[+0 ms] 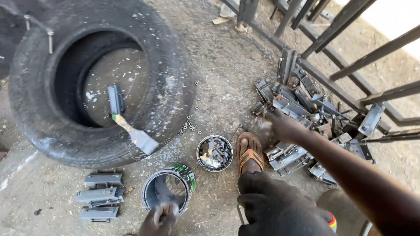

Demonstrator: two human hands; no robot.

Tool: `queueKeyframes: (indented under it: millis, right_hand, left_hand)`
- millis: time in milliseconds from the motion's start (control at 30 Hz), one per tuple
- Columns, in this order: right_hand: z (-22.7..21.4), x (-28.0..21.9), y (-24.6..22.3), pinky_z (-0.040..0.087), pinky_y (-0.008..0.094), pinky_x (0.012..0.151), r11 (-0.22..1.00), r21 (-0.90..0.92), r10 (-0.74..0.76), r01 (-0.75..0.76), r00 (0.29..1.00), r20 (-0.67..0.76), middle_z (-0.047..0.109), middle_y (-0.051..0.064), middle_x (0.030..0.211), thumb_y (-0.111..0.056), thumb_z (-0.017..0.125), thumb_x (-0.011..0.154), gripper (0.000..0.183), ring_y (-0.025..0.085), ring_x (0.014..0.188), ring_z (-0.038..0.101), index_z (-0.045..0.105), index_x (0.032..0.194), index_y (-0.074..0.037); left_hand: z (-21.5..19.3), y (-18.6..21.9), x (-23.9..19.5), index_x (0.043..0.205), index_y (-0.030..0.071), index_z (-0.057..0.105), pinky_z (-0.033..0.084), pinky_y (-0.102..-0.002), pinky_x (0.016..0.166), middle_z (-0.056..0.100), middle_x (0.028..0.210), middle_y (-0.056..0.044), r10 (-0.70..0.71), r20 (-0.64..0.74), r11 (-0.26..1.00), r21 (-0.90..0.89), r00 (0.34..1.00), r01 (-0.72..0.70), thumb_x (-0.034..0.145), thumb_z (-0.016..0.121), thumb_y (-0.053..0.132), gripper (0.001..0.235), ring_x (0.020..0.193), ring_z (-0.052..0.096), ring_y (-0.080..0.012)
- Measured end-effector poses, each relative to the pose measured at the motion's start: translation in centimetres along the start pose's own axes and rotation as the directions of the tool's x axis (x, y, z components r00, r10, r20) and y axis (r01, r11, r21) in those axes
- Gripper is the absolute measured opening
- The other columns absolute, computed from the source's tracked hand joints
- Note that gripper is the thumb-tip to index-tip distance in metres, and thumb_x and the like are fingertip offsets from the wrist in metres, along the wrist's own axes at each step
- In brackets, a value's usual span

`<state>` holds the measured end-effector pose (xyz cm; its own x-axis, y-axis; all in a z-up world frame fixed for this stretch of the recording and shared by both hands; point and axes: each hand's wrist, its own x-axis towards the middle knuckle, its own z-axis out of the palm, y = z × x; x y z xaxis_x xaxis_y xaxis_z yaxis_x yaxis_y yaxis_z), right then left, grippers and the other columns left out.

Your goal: Applying a coating to metal brackets with a brush and assembling them onto a frame using bolts and nuts.

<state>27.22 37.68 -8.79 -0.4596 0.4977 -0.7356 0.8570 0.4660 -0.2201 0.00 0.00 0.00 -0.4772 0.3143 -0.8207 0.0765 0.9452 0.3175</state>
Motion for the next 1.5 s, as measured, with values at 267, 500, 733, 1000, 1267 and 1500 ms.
queueKeyframes:
  millis: [267,500,733,1000,1267,1500]
  right_hand:
    - [-10.4,-11.5,-11.8,0.048,0.037,0.068,0.289,0.956,0.249,0.058,0.959,-0.133,0.063,0.011,0.080,-0.046,0.043,0.110,0.047,0.024,0.069,0.057,0.066,0.107,-0.006]
    - [-10.3,-15.9,-27.2,0.052,0.029,0.062,0.233,0.859,-0.327,0.456,0.868,-0.373,0.073,0.005,0.098,-0.035,0.059,0.098,0.039,0.013,0.081,0.066,0.070,0.119,-0.004]
    - [-7.2,-19.5,-40.4,0.048,0.053,0.106,0.636,0.483,-0.323,0.601,0.777,-0.541,0.070,0.023,0.120,-0.032,0.061,0.100,0.037,0.038,0.122,0.065,0.070,0.124,-0.005]
    - [-5.2,-16.2,-39.8,0.058,0.042,0.070,0.436,0.751,-0.219,0.496,0.868,-0.446,0.069,0.019,0.085,-0.021,0.079,0.090,0.031,0.027,0.076,0.068,0.071,0.108,0.004]
    - [-7.2,-16.3,-37.0,0.050,0.032,0.056,-0.135,0.920,-0.570,0.368,0.731,-0.376,0.045,-0.003,0.065,-0.019,0.044,0.109,0.018,0.011,0.054,0.049,0.055,0.106,-0.005]
    - [-6.5,-15.6,-35.0,0.053,0.036,0.043,0.097,0.850,-0.447,0.518,0.785,-0.428,0.043,0.008,0.064,-0.023,0.047,0.110,0.029,0.020,0.054,0.052,0.057,0.106,0.005]
  left_hand:
    - [-4.3,11.6,-7.1,0.115,0.024,0.075,0.044,-0.033,0.095,0.079,0.109,0.005,0.228,0.010,0.966,-0.131,0.974,-0.225,0.088,0.051,0.058,0.049,0.106,0.070,-0.0152]
    - [-7.0,11.7,-8.8,0.133,0.017,0.067,0.044,-0.034,0.106,0.073,0.133,0.000,0.470,-0.133,0.698,-0.549,0.873,-0.459,0.100,0.042,0.048,0.052,0.126,0.065,-0.0165]
    - [-12.8,8.8,-10.9,0.130,-0.007,0.062,0.050,-0.047,0.098,0.072,0.107,-0.022,0.413,-0.360,0.329,-0.798,0.837,-0.506,0.109,0.045,0.030,0.046,0.108,0.068,-0.0310]
    - [-12.7,7.2,-10.2,0.133,0.006,0.057,0.052,-0.047,0.101,0.069,0.123,-0.019,0.313,-0.412,0.352,-0.787,0.856,-0.507,0.106,0.048,0.025,0.035,0.117,0.069,-0.0279]
    - [-15.2,7.2,-4.1,0.131,0.000,0.047,0.053,-0.042,0.077,0.063,0.103,-0.016,0.216,-0.378,0.605,-0.671,0.900,-0.427,0.110,0.039,0.025,0.034,0.086,0.064,-0.0225]
    - [-13.5,7.7,-4.1,0.088,0.007,0.059,0.050,-0.040,0.053,0.064,0.064,-0.016,0.316,-0.375,0.380,-0.792,0.872,-0.478,0.107,0.054,0.039,0.038,0.059,0.064,-0.0284]
